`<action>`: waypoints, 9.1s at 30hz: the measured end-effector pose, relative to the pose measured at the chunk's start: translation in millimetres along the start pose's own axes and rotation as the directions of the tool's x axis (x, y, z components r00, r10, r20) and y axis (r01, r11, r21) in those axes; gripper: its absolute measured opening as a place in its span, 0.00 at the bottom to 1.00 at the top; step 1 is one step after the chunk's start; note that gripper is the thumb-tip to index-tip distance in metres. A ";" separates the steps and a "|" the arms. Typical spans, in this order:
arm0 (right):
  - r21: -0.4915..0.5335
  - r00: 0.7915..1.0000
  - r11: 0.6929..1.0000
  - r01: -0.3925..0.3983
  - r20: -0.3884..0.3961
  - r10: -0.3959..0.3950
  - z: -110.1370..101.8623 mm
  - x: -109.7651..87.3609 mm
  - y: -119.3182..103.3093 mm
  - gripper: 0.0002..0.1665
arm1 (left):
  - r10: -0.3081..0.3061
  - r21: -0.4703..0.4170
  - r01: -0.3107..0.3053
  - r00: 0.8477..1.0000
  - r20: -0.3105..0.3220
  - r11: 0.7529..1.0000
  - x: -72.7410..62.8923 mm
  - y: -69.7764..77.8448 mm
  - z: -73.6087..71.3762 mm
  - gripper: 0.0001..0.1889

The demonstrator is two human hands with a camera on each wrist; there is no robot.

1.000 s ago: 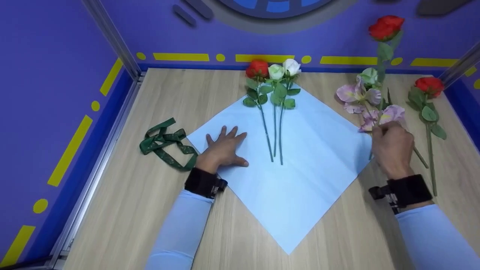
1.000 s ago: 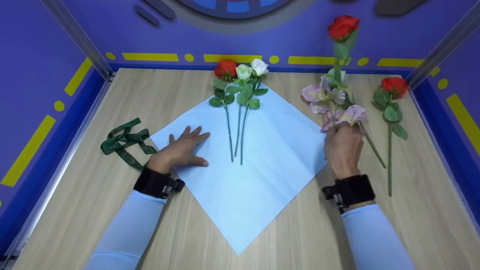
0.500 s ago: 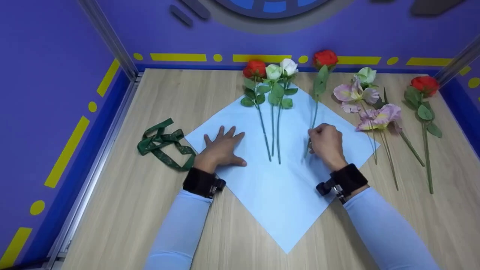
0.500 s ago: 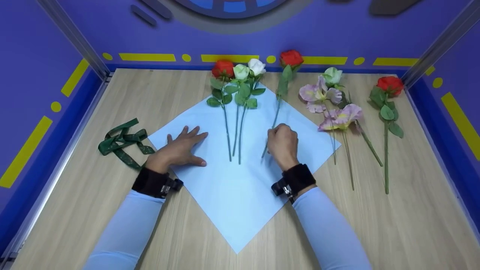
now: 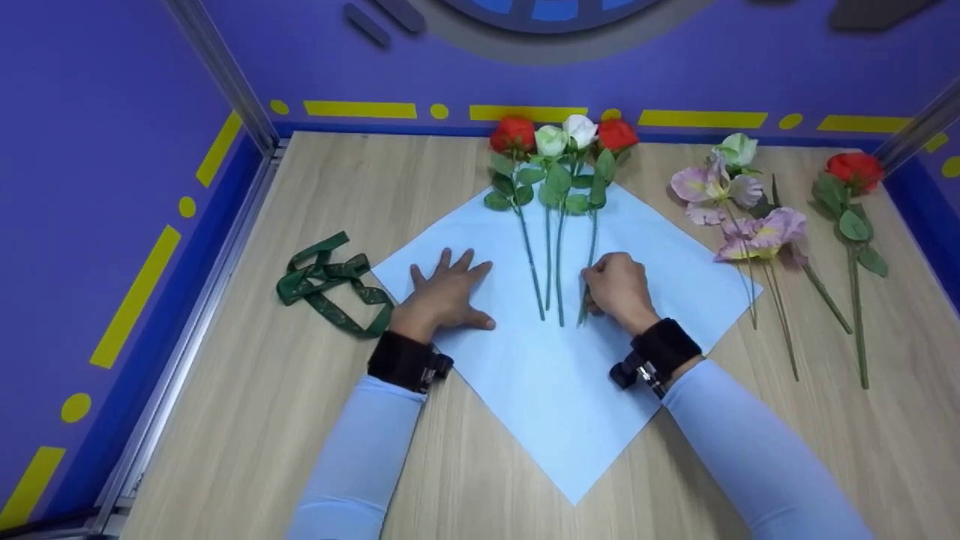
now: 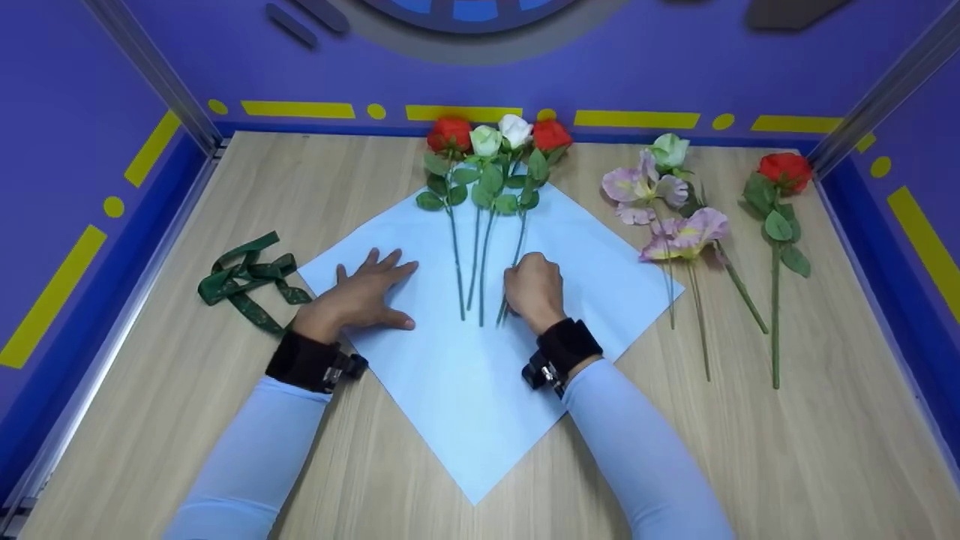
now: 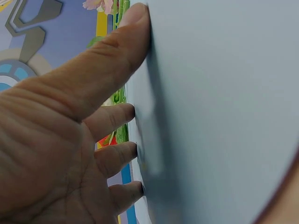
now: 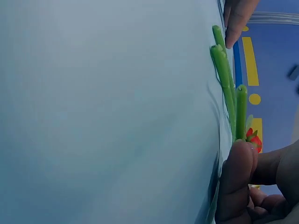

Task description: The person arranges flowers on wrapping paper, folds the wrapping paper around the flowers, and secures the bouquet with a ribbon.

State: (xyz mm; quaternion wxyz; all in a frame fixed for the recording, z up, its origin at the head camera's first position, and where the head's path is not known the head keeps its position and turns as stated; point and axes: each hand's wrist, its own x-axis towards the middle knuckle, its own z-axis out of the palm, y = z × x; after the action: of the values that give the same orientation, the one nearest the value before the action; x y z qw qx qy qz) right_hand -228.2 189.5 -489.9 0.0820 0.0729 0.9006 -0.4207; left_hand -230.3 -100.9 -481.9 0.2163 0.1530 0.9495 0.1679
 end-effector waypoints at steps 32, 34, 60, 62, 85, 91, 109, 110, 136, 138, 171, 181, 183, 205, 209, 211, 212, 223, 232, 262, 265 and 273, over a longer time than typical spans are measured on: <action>-0.186 0.992 0.974 0.127 0.035 -0.123 2.8 4.5 -5.3 0.13 | 0.003 -0.005 -0.003 1.000 0.010 1.000 -0.3 1.4 -1.7 0.55; -0.181 0.992 0.976 0.123 0.036 -0.118 2.7 4.5 -5.0 0.12 | 0.006 0.001 -0.006 1.000 0.007 1.000 0.0 0.8 -1.2 0.55; -0.166 0.997 0.983 0.076 0.040 -0.070 -0.2 3.2 -2.5 0.17 | -0.002 -0.011 0.003 1.000 0.003 1.000 -0.5 -0.1 -1.2 0.55; -0.165 0.997 0.983 0.077 0.032 -0.073 -2.1 2.0 -0.6 0.17 | -0.004 -0.014 0.004 1.000 0.003 1.000 -0.6 0.3 -1.3 0.55; -0.420 0.878 0.873 0.247 -0.283 -0.385 -94.3 -40.8 60.9 0.12 | 0.021 -0.009 -0.022 0.998 -0.054 1.000 -3.7 -0.4 -1.5 0.53; -0.467 0.862 0.865 0.183 -0.347 -0.369 -127.4 -46.4 85.5 0.14 | 0.004 0.009 -0.003 0.996 -0.085 1.000 -2.6 1.7 1.0 0.51; -0.457 0.915 0.853 -0.251 -0.400 0.056 -227.2 -47.1 178.0 0.22 | 0.028 -0.004 -0.028 0.998 -0.057 1.000 -3.5 1.1 3.1 0.55; -0.453 0.917 0.848 -0.276 -0.389 0.091 -230.0 -46.9 179.7 0.22 | 0.028 -0.004 -0.028 0.998 -0.053 1.000 -3.6 1.0 2.9 0.55; -0.420 0.914 0.864 -0.276 -0.393 0.102 -232.8 -39.8 177.0 0.18 | 0.024 0.011 -0.023 0.999 -0.026 1.000 -2.5 2.9 -0.1 0.56; -0.399 0.904 0.876 -0.271 -0.417 0.090 -230.2 -39.1 168.7 0.20 | 0.016 0.011 -0.016 1.000 -0.025 1.000 -2.7 2.7 0.0 0.56; -0.142 0.942 0.959 0.245 -0.199 -0.270 -3.8 -2.2 -26.5 0.14 | 0.012 -0.009 -0.012 0.999 -0.036 1.000 -3.1 2.2 1.2 0.56; -0.148 0.952 0.955 0.256 -0.135 -0.276 24.0 12.0 -49.1 0.17 | 0.006 0.006 -0.006 0.999 -0.034 1.000 -3.0 3.8 0.6 0.56; -0.156 0.953 0.953 0.259 -0.121 -0.278 27.9 15.0 -50.5 0.18 | 0.008 0.004 -0.008 0.999 -0.038 1.000 -2.7 4.0 0.7 0.56; -0.278 0.966 0.932 0.232 -0.051 -0.255 41.8 19.3 -48.6 0.20 | 0.010 0.010 -0.010 0.999 -0.041 1.000 -2.5 2.4 1.1 0.56; -0.291 0.963 0.923 0.251 -0.026 -0.270 40.3 11.4 -47.3 0.18 | 0.008 0.010 -0.008 0.999 -0.039 1.000 -2.1 3.1 1.2 0.56; -0.296 0.962 0.920 0.256 -0.017 -0.273 40.1 8.5 -46.0 0.17 | 0.006 0.010 -0.006 0.999 -0.038 1.000 -2.0 3.1 1.3 0.56; -0.298 0.961 0.919 0.259 -0.013 -0.276 40.2 7.4 -45.1 0.16 | 0.006 0.009 -0.005 0.999 -0.036 1.000 -1.8 2.9 1.5 0.56; -0.284 0.964 0.925 0.252 -0.005 -0.264 38.7 7.2 -39.7 0.17 | 0.013 0.000 -0.013 0.999 -0.035 1.000 -3.1 2.2 1.7 0.56; -0.280 0.965 0.929 0.243 -0.030 -0.261 36.0 6.8 -36.0 0.17 | 0.009 -0.002 -0.010 0.999 -0.038 1.000 -3.1 2.6 1.9 0.56; -0.276 0.886 0.908 0.314 -0.260 -0.385 -21.1 -11.0 -3.2 0.13 | 0.018 -0.012 -0.019 0.999 -0.036 1.000 -2.7 2.4 1.9 0.56; -0.281 0.875 0.906 0.316 -0.283 -0.393 -33.0 -14.0 8.3 0.13 | 0.018 -0.008 -0.019 0.999 -0.040 1.000 -1.9 2.7 2.8 0.56; -0.306 0.871 0.911 0.275 -0.321 -0.371 -67.6 -22.3 42.4 0.12 | 0.010 -0.004 -0.011 0.999 -0.039 1.000 -1.8 3.0 5.1 0.56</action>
State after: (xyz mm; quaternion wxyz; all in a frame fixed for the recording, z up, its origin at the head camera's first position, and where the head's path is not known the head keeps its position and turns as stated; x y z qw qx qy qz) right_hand -203.7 267.0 -474.1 -0.1538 -0.0124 0.9446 -0.2898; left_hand -225.8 -97.5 -484.4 0.1973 0.1543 0.9524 0.1737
